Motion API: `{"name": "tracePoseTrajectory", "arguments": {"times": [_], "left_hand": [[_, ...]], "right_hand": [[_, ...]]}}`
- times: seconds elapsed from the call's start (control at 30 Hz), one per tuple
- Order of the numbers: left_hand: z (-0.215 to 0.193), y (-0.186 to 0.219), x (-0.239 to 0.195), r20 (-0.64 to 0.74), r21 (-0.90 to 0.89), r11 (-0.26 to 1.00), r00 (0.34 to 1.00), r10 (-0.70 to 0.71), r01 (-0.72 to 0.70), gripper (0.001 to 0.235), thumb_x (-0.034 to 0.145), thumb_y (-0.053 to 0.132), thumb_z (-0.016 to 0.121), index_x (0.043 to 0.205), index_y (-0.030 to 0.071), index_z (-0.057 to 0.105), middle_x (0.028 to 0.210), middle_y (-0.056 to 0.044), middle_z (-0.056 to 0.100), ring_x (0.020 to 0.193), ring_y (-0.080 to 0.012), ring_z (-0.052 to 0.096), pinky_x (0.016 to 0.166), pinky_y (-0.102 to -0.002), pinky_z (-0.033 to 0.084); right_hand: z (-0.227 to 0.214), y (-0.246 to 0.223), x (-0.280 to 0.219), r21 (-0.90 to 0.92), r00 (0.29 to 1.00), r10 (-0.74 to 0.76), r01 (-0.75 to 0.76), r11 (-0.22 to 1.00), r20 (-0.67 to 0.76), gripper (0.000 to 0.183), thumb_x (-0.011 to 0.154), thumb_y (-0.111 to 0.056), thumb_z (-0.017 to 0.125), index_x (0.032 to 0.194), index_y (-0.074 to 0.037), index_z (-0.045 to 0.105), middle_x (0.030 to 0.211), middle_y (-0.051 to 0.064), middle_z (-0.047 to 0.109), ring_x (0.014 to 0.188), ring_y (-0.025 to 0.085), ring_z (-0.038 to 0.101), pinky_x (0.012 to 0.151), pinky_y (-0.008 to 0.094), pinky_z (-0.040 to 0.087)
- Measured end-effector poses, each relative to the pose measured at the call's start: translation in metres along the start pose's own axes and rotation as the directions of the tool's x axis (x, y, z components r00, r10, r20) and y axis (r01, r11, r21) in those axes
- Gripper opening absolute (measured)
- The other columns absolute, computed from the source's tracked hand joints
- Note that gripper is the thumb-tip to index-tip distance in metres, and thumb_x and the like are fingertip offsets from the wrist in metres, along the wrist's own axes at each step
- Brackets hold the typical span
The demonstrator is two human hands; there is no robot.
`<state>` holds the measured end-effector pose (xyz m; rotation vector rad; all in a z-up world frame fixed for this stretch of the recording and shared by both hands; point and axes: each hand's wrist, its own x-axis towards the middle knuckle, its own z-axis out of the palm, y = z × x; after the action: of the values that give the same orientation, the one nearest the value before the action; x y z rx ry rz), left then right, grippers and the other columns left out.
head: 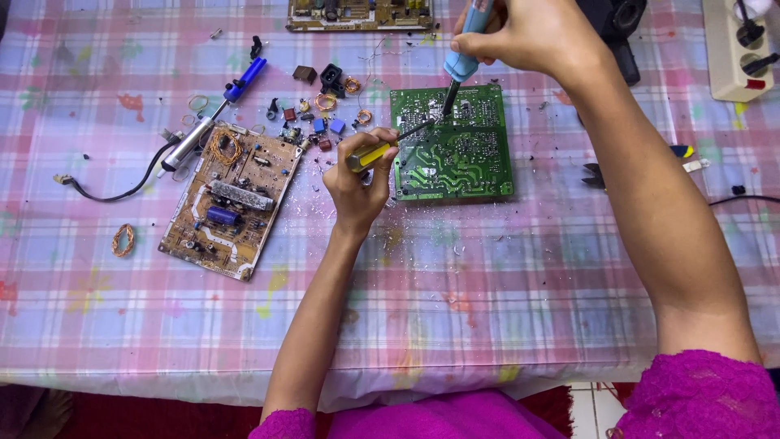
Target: The person uses a soldering iron and a screwdriver to desolder components from a green circuit board. They repeatedly heat solder joints and pry components loose, occasionally flipping the board to access different sides. The workspace contains other circuit boards and loose electronic components.
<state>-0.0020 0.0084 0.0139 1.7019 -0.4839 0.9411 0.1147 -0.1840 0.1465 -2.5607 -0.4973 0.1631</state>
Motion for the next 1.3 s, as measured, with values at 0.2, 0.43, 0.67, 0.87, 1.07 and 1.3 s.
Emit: {"name": "tracePoseTrajectory", "arguments": {"times": [0.2,0.43,0.67,0.87,1.07,1.3], "left_hand": [[0.001,-0.001,-0.003,0.029,0.046,0.998,0.999,0.039,-0.041,0.021,0.090,0.009,0.059,0.103,0.005,0.043,0.097,-0.009,0.064,0.091,-0.0233,0.067,0.075,-0.027,0.057],[0.004,-0.004,-0.009,0.027,0.067,0.996,0.998,0.055,-0.057,0.024,0.089,0.008,0.061,0.105,0.006,0.044,0.099,-0.008,0.064,0.091,-0.0227,0.067,0.075,-0.026,0.057],[0.017,0.003,-0.015,0.340,0.248,0.863,0.874,0.349,-0.441,0.008,0.087,0.004,0.059,0.091,0.000,0.052,0.091,-0.017,0.061,0.087,-0.0292,0.063,0.075,-0.034,0.060],[0.028,0.009,-0.024,0.712,0.350,0.722,0.670,0.209,-0.597,0.022,0.081,-0.001,0.051,0.096,0.012,0.042,0.093,-0.009,0.050,0.075,-0.0194,0.046,0.062,-0.030,0.043],[0.020,-0.018,-0.039,0.840,0.406,0.673,0.542,-0.009,-0.618,0.027,0.077,-0.003,0.060,0.098,0.009,0.049,0.087,-0.006,0.056,0.074,-0.0160,0.052,0.056,-0.026,0.049],[0.020,0.009,0.043,0.682,0.500,0.540,0.692,0.236,-0.677,0.020,0.078,0.002,0.072,0.087,0.012,0.057,0.064,-0.001,0.058,0.056,-0.0124,0.055,0.038,-0.020,0.047]], "right_hand": [[-0.008,0.018,-0.034,0.221,0.953,-0.132,0.195,0.955,-0.272,0.006,0.093,-0.006,0.069,0.090,-0.004,0.064,0.083,0.007,0.065,0.061,0.010,0.059,0.056,0.021,0.051],[-0.009,0.080,-0.055,0.226,0.777,-0.204,0.406,0.885,-0.596,0.024,0.106,0.009,0.069,0.092,0.003,0.051,0.082,0.013,0.061,0.066,0.017,0.063,0.058,0.025,0.054],[0.042,0.116,-0.102,0.474,0.544,0.152,0.519,0.712,-0.825,0.014,0.094,-0.006,0.067,0.096,0.004,0.057,0.091,0.020,0.062,0.066,0.021,0.060,0.060,0.028,0.055],[0.071,0.150,-0.125,0.558,0.361,0.426,0.539,0.631,-0.830,0.018,0.086,-0.014,0.068,0.087,-0.001,0.056,0.077,0.012,0.059,0.054,0.014,0.054,0.049,0.025,0.048],[0.062,0.145,-0.138,0.589,0.300,0.516,0.538,0.604,-0.803,0.016,0.084,-0.014,0.066,0.083,-0.001,0.057,0.073,0.010,0.059,0.054,0.014,0.055,0.052,0.025,0.051],[0.054,0.145,-0.147,0.542,0.233,0.519,0.595,0.593,-0.823,0.017,0.083,-0.017,0.067,0.083,-0.001,0.060,0.076,0.009,0.062,0.059,0.015,0.056,0.053,0.024,0.048]]}}
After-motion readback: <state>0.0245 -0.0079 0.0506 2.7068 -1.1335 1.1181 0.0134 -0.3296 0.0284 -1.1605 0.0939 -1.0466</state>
